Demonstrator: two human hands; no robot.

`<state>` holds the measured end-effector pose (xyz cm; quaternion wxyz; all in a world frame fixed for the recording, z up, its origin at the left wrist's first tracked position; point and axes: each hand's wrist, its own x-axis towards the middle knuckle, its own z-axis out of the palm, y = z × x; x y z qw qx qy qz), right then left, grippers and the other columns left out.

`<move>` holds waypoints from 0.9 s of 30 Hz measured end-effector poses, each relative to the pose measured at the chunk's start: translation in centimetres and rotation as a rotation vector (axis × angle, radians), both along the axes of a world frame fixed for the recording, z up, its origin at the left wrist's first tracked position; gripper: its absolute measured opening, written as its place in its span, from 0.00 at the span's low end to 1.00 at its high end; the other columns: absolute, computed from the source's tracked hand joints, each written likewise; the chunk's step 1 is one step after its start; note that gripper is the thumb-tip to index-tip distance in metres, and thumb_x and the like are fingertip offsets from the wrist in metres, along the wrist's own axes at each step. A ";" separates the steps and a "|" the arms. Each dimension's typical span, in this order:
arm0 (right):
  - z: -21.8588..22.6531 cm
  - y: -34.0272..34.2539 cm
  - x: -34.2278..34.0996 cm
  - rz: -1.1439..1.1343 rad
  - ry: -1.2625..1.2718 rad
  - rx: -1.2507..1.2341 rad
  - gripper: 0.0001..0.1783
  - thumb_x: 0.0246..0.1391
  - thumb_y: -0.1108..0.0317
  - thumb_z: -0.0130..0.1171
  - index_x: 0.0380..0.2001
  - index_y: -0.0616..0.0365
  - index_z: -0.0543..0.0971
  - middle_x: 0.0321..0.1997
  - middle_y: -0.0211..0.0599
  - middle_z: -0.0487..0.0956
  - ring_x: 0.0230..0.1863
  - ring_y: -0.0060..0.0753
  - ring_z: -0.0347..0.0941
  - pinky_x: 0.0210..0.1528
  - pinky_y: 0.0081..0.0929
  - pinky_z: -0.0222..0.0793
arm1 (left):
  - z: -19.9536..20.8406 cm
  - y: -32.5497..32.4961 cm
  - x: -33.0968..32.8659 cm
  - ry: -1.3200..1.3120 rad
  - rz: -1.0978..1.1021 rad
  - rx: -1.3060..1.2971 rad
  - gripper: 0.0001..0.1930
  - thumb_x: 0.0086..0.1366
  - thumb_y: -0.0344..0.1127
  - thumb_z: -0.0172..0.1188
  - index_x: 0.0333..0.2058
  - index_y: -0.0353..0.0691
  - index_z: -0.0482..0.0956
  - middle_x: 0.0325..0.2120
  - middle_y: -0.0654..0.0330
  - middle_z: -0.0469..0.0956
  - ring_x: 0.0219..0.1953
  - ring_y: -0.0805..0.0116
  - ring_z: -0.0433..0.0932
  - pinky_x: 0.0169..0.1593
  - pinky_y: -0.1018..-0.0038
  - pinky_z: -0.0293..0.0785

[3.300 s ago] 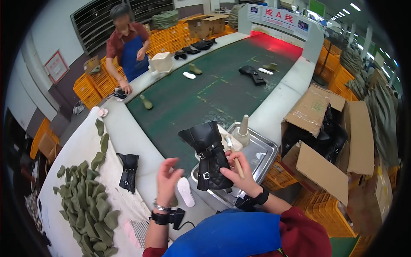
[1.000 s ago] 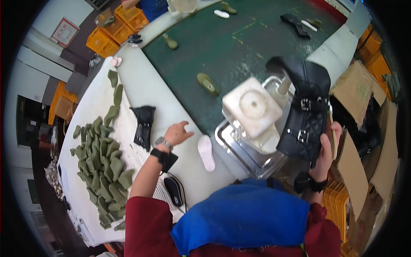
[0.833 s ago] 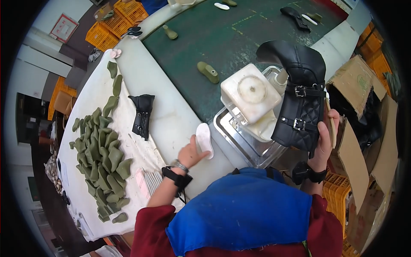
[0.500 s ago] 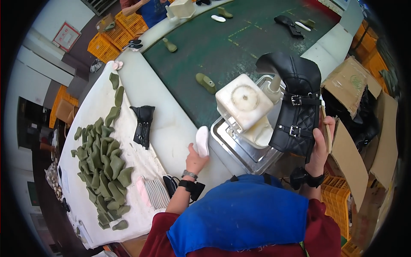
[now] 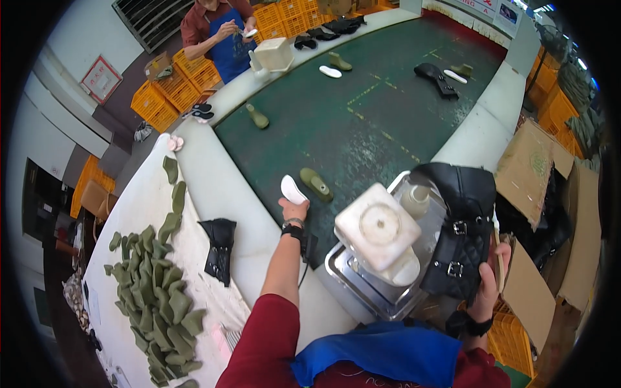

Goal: Applying white adhesive to the interior edges and components of black boots and pink insoles using a brush.

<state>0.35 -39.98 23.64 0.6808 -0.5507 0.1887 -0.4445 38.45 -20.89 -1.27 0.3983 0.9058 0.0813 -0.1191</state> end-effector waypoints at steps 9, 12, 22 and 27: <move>-1.2 -0.4 1.7 0.088 -0.003 -0.032 0.21 0.38 0.73 0.55 0.39 0.54 0.63 0.54 0.43 0.63 0.62 0.36 0.52 0.64 0.33 0.38 | 3.2 2.5 -0.2 0.166 -0.245 -0.120 0.57 0.42 0.43 0.70 0.61 0.35 0.35 0.49 0.40 0.66 0.50 0.53 0.68 0.52 0.67 0.66; -1.3 0.5 2.8 0.180 -0.018 -0.051 0.21 0.40 0.75 0.58 0.38 0.52 0.63 0.54 0.43 0.62 0.59 0.36 0.56 0.62 0.33 0.44 | 9.6 4.1 -4.5 0.069 -0.497 -0.223 0.46 0.49 0.42 0.65 0.61 0.37 0.46 0.51 0.44 0.65 0.53 0.57 0.66 0.52 0.67 0.66; -2.8 8.0 4.4 0.740 0.016 -0.137 0.18 0.47 0.73 0.60 0.39 0.54 0.64 0.48 0.35 0.63 0.50 0.27 0.63 0.51 0.24 0.62 | 21.1 7.1 -25.8 0.322 -0.626 -1.159 0.39 0.57 0.26 0.55 0.62 0.34 0.40 0.56 0.52 0.58 0.56 0.65 0.61 0.58 0.70 0.58; -4.6 7.2 4.3 0.598 0.122 -0.549 0.19 0.44 0.70 0.64 0.38 0.54 0.67 0.50 0.37 0.64 0.48 0.26 0.63 0.49 0.23 0.62 | 21.9 6.7 -26.6 0.175 -0.414 -1.206 0.29 0.57 0.22 0.52 0.57 0.30 0.53 0.44 0.57 0.71 0.42 0.73 0.73 0.47 0.77 0.70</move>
